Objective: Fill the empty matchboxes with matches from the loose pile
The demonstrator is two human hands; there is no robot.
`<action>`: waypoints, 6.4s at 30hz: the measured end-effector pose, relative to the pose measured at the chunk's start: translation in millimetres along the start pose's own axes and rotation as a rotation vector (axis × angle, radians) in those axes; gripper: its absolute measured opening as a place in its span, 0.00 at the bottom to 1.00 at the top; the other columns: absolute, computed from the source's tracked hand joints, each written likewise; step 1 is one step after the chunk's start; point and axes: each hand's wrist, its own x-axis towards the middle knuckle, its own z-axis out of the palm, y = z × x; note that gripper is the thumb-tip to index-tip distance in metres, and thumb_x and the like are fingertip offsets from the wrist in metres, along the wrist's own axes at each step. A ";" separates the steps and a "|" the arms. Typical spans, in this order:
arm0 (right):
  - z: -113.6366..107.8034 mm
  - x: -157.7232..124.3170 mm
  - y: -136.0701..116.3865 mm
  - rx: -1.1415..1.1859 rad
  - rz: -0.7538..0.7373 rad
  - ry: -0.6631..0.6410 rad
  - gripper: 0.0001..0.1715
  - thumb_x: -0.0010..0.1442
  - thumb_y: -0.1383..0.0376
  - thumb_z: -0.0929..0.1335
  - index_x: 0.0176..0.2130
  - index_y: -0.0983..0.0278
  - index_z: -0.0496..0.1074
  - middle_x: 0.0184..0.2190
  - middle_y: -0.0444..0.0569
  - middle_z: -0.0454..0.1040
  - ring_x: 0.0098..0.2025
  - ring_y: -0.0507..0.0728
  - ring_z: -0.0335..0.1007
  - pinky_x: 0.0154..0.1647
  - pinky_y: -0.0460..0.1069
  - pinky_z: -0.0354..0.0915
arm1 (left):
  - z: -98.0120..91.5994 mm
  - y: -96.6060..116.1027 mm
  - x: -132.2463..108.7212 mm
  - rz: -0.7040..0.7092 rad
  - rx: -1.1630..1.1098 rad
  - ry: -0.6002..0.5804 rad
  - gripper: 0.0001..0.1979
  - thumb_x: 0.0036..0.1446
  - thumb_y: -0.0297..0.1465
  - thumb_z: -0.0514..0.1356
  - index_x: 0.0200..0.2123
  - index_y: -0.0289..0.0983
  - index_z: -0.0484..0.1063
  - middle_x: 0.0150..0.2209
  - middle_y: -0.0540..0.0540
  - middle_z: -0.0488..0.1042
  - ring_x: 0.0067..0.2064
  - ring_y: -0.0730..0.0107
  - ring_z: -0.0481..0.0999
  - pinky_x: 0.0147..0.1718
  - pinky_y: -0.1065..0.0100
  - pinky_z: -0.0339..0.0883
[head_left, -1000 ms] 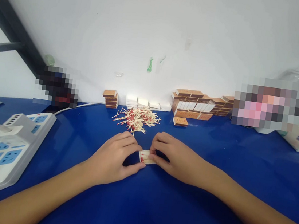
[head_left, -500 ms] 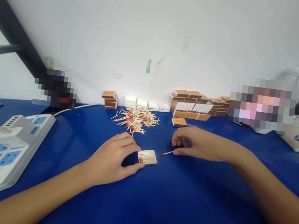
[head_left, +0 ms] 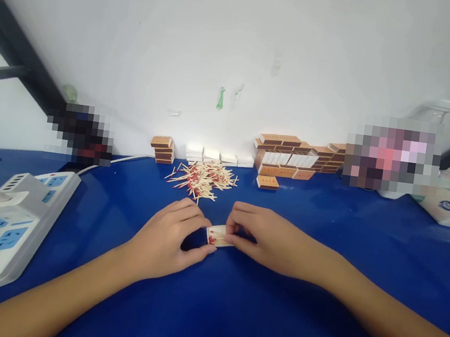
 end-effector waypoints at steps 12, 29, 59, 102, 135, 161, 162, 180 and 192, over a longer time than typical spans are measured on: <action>10.9 1.9 1.5 0.082 0.009 0.015 0.06 0.69 0.66 0.68 0.37 0.62 0.73 0.37 0.46 0.73 0.35 0.53 0.68 0.35 0.48 0.61 | 0.3 -0.9 -1.2 -0.003 -0.007 -0.011 0.10 0.64 0.36 0.66 0.45 0.37 0.77 0.40 0.42 0.79 0.43 0.58 0.76 0.47 0.55 0.73; 5.7 11.8 21.7 0.189 0.074 0.000 0.13 0.69 0.56 0.69 0.38 0.63 0.76 0.29 0.43 0.74 0.28 0.52 0.65 0.29 0.47 0.60 | -0.8 -2.4 -3.4 -0.020 0.027 -0.021 0.12 0.64 0.37 0.66 0.46 0.36 0.77 0.40 0.42 0.79 0.45 0.56 0.75 0.48 0.54 0.73; -25.4 -8.9 28.9 -0.039 0.204 -0.191 0.09 0.68 0.59 0.68 0.37 0.60 0.75 0.36 0.48 0.79 0.33 0.56 0.71 0.31 0.49 0.62 | 0.8 -3.7 -1.9 -0.003 0.012 0.014 0.12 0.65 0.37 0.66 0.46 0.35 0.78 0.39 0.42 0.78 0.44 0.58 0.75 0.47 0.56 0.72; 5.4 46.3 94.9 -0.312 0.153 0.328 0.05 0.71 0.68 0.65 0.42 0.63 0.72 0.45 0.55 0.73 0.44 0.61 0.72 0.45 0.54 0.66 | 0.5 -1.3 -3.2 -0.006 0.013 -0.002 0.11 0.65 0.36 0.66 0.46 0.36 0.77 0.40 0.42 0.79 0.45 0.57 0.75 0.47 0.54 0.73; 10.8 49.2 80.1 -0.285 0.119 0.274 0.06 0.71 0.65 0.66 0.40 0.63 0.72 0.41 0.52 0.73 0.40 0.59 0.71 0.41 0.52 0.65 | 0.2 1.8 -3.6 -0.010 0.016 -0.028 0.11 0.64 0.36 0.67 0.47 0.37 0.78 0.41 0.41 0.79 0.45 0.55 0.76 0.47 0.53 0.73; -9.1 15.3 39.3 -0.084 0.045 0.093 0.11 0.75 0.60 0.62 0.40 0.61 0.69 0.42 0.50 0.72 0.41 0.57 0.70 0.43 0.52 0.65 | 1.7 -5.9 -4.0 -0.056 0.060 0.021 0.12 0.64 0.37 0.66 0.46 0.36 0.79 0.40 0.43 0.79 0.44 0.57 0.75 0.47 0.54 0.73; -8.8 13.6 33.4 -0.054 0.038 0.081 0.11 0.75 0.60 0.62 0.41 0.61 0.70 0.42 0.50 0.72 0.41 0.56 0.70 0.43 0.51 0.65 | 1.5 -6.0 -3.8 -0.061 0.063 0.021 0.12 0.64 0.37 0.66 0.46 0.36 0.79 0.40 0.43 0.79 0.44 0.57 0.75 0.47 0.54 0.73; -4.9 9.9 23.6 -0.183 0.099 -0.004 0.10 0.75 0.62 0.64 0.40 0.62 0.70 0.41 0.49 0.74 0.38 0.56 0.71 0.39 0.51 0.62 | 1.8 -7.0 -2.9 -0.076 0.059 0.007 0.12 0.65 0.38 0.66 0.47 0.37 0.79 0.40 0.43 0.79 0.45 0.57 0.75 0.48 0.54 0.73; -11.1 6.7 43.0 -0.149 0.152 -0.021 0.09 0.72 0.59 0.66 0.41 0.61 0.71 0.43 0.50 0.73 0.39 0.57 0.71 0.39 0.52 0.64 | 1.8 -4.2 -3.0 -0.063 0.047 0.013 0.12 0.65 0.38 0.66 0.47 0.36 0.79 0.40 0.43 0.79 0.44 0.58 0.75 0.46 0.55 0.73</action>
